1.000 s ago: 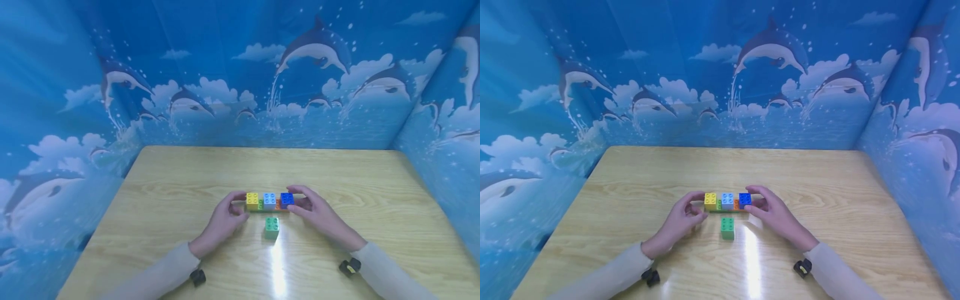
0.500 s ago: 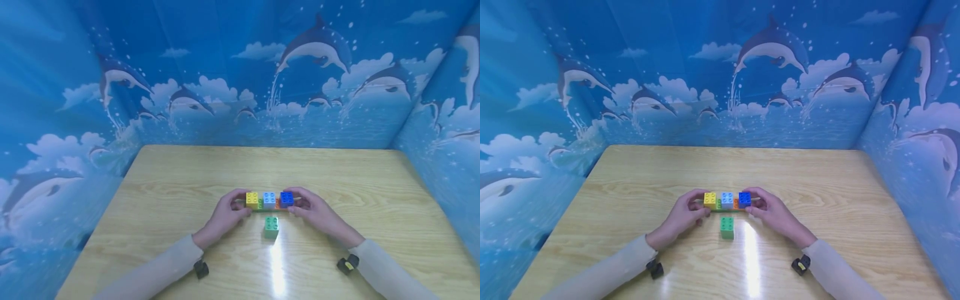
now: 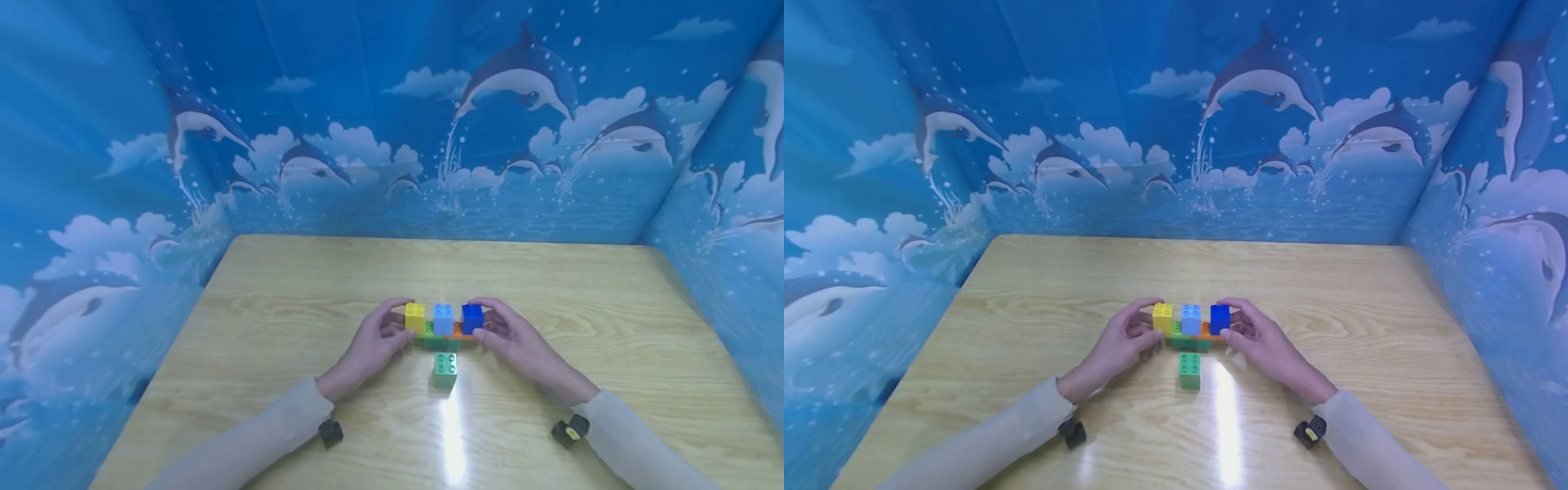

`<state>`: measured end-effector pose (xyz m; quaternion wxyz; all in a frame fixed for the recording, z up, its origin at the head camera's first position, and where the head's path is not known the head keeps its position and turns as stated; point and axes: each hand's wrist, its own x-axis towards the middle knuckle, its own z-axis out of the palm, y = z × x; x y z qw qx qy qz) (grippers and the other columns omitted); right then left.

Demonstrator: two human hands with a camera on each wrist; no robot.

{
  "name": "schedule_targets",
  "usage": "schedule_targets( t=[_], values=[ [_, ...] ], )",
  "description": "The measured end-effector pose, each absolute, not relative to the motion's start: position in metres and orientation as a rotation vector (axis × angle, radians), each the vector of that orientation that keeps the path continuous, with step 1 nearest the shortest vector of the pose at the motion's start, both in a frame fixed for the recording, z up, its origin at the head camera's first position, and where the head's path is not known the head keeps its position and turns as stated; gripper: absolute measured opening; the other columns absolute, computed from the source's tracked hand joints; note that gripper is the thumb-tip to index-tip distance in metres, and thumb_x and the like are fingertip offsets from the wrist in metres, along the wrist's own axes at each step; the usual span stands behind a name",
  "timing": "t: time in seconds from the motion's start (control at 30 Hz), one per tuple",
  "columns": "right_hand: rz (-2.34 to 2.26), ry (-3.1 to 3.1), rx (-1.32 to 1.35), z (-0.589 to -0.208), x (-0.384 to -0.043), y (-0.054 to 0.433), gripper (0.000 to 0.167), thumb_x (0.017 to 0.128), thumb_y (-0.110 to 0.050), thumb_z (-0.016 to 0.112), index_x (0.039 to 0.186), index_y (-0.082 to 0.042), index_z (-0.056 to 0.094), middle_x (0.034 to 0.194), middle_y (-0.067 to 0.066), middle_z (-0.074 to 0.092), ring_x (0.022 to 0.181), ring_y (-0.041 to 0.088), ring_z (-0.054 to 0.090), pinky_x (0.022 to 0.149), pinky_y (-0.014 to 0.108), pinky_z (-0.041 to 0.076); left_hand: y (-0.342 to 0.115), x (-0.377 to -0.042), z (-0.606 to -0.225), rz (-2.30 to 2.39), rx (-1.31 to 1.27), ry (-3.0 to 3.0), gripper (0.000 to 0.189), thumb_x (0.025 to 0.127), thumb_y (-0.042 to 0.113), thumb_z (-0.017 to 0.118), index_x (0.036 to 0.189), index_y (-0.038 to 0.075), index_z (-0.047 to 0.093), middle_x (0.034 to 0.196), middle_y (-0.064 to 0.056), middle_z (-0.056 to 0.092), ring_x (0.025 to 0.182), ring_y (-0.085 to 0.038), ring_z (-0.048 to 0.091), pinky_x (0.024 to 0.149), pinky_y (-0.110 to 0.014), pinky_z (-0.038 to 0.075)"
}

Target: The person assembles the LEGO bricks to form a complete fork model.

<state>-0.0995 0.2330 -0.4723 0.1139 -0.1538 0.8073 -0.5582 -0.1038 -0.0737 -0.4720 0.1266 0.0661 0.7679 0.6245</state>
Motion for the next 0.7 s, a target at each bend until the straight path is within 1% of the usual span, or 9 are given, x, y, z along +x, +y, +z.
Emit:
schedule_targets(
  t=[0.13, 0.37, 0.53, 0.7],
  values=[
    [-1.678, 2.409, -0.482, -0.465, -0.094, 0.232, 0.056, 0.109, -0.016, 0.07, 0.16, -0.018, 0.048, 0.127, 0.014, 0.066, 0.119, 0.033, 0.067, 0.098, 0.029, 0.058, -0.075, -0.101, -0.464, 1.864, 0.295, 2.251, 0.065, 0.1, 0.0, 0.076, 0.159, 0.02, 0.055, 0.122, -0.01, 0.069, 0.088, -0.024, 0.07, 0.068, -0.031, 0.061],
    [-1.699, 2.436, -0.507, -0.45, -0.084, 0.235, 0.053, 0.11, -0.015, 0.068, 0.16, -0.017, 0.048, 0.124, 0.014, 0.066, 0.113, 0.034, 0.067, 0.096, 0.028, 0.059, -0.077, -0.095, -0.452, 1.884, 0.441, 2.307, 0.063, 0.099, -0.001, 0.078, 0.154, 0.021, 0.059, 0.12, -0.009, 0.071, 0.093, -0.025, 0.069, 0.077, -0.028, 0.061],
    [-1.721, 2.426, -0.521, -0.442, -0.079, 0.235, 0.052, 0.11, -0.014, 0.067, 0.159, -0.017, 0.049, 0.121, 0.014, 0.065, 0.112, 0.032, 0.067, 0.095, 0.031, 0.06, -0.079, -0.09, -0.445, 1.894, 0.507, 2.303, 0.064, 0.099, 0.001, 0.079, 0.156, 0.017, 0.057, 0.12, -0.009, 0.071, 0.094, -0.025, 0.069, 0.077, -0.028, 0.061],
    [-1.757, 2.429, -0.583, -0.436, -0.071, 0.235, 0.051, 0.11, -0.01, 0.067, 0.158, -0.012, 0.049, 0.116, 0.015, 0.064, 0.106, 0.028, 0.068, 0.093, 0.031, 0.061, -0.081, -0.083, -0.44, 1.907, 0.567, 2.305, 0.062, 0.099, 0.001, 0.078, 0.156, 0.013, 0.056, 0.121, -0.01, 0.071, 0.092, -0.025, 0.069, 0.077, -0.027, 0.06]
  ],
)
